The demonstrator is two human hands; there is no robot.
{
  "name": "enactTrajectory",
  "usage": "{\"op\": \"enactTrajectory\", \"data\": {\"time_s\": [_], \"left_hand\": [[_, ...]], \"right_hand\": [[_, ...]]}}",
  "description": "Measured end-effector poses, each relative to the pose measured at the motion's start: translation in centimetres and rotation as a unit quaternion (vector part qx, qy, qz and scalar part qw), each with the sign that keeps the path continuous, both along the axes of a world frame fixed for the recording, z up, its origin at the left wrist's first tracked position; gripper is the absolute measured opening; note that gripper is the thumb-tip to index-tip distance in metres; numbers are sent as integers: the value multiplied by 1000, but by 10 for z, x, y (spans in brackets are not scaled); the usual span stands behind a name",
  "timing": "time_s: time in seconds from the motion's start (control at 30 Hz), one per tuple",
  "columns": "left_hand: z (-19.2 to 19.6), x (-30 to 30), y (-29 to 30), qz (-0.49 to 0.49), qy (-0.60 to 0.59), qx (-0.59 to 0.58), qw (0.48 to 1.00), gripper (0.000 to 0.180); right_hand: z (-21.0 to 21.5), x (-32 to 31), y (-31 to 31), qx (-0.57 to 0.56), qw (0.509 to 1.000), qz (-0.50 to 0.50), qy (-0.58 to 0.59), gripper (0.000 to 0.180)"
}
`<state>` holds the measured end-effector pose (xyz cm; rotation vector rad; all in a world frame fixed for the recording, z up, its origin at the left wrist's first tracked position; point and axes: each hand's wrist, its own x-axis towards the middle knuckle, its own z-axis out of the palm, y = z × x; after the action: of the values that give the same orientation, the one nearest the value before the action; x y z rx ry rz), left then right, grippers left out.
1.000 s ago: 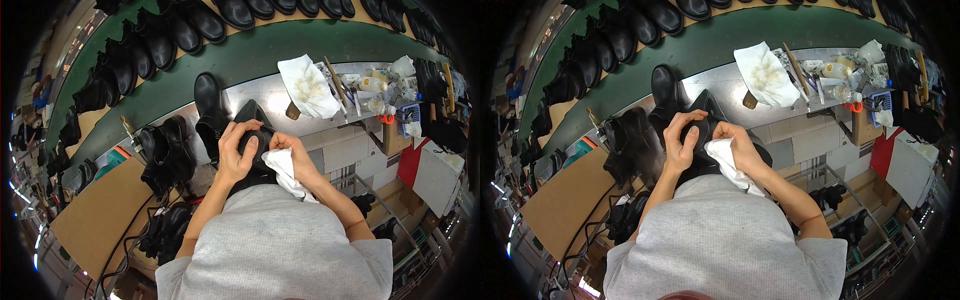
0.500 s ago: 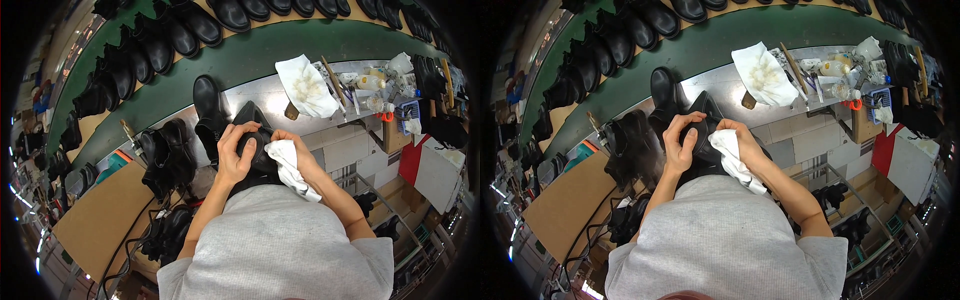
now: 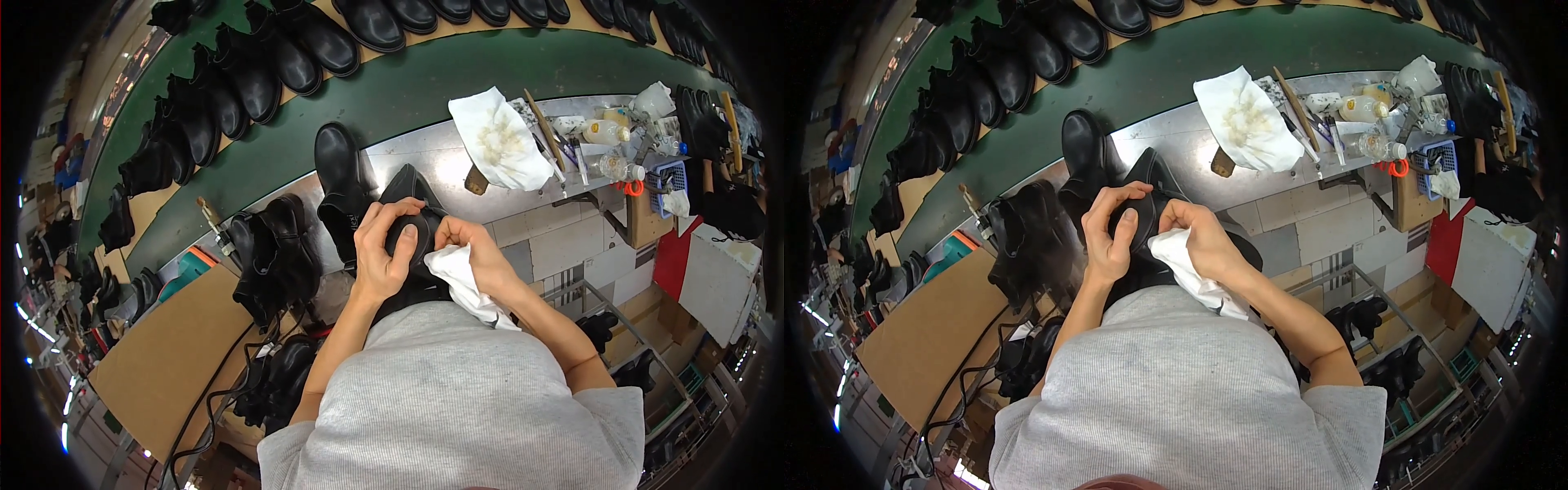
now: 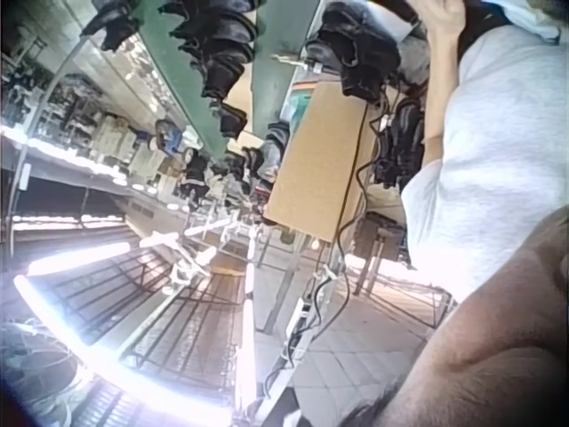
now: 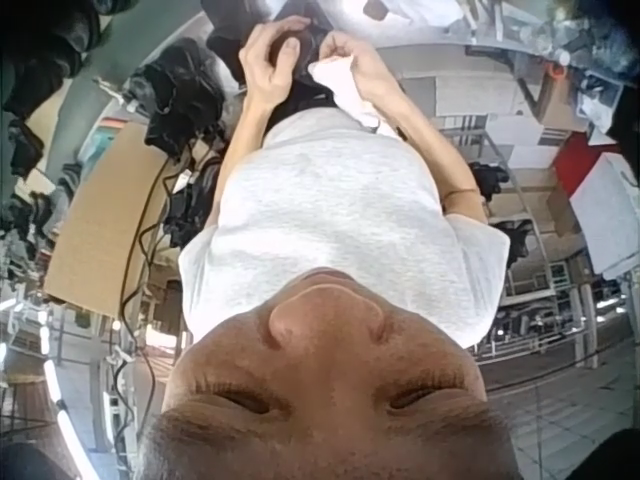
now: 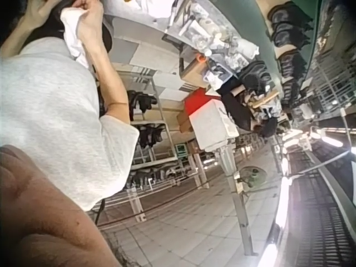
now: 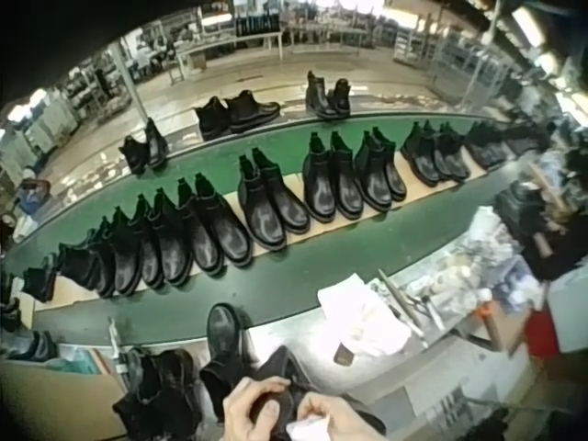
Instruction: Inspecting, cleaning, and finishing leather boots on a factory production line.
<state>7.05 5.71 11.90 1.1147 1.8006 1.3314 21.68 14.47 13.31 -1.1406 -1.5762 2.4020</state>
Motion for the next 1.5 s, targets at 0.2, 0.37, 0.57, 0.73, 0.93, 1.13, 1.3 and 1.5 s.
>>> {"op": "enactTrajectory", "data": {"time_s": [0.2,0.37,0.57,0.73,0.93,1.13,1.3,1.5], "left_hand": [[0,2,3,18,-2,28,999,27],[-2,1,1,17,-4,28,999,27],[1,0,2,15,-9,19,1000,26],[0,0,2,15,-22,15,1000,27],[1,1,2,-5,-12,25,1000,28],[-4,4,-2,16,-26,24,999,30],[-4,-2,-11,52,-52,14,997,31],[-1,3,5,21,-52,18,998,32]], "right_hand": [[-4,3,4,-117,990,-69,26,15],[-5,4,0,-17,1000,11,12,14],[-16,3,6,-126,990,-56,22,13],[-9,1,5,-17,1000,14,18,10],[-39,-4,25,-77,996,-47,-3,11],[-100,-20,77,409,885,50,-217,32],[-80,12,114,537,780,-65,-315,47],[-121,47,143,520,777,-89,-344,49]]}}
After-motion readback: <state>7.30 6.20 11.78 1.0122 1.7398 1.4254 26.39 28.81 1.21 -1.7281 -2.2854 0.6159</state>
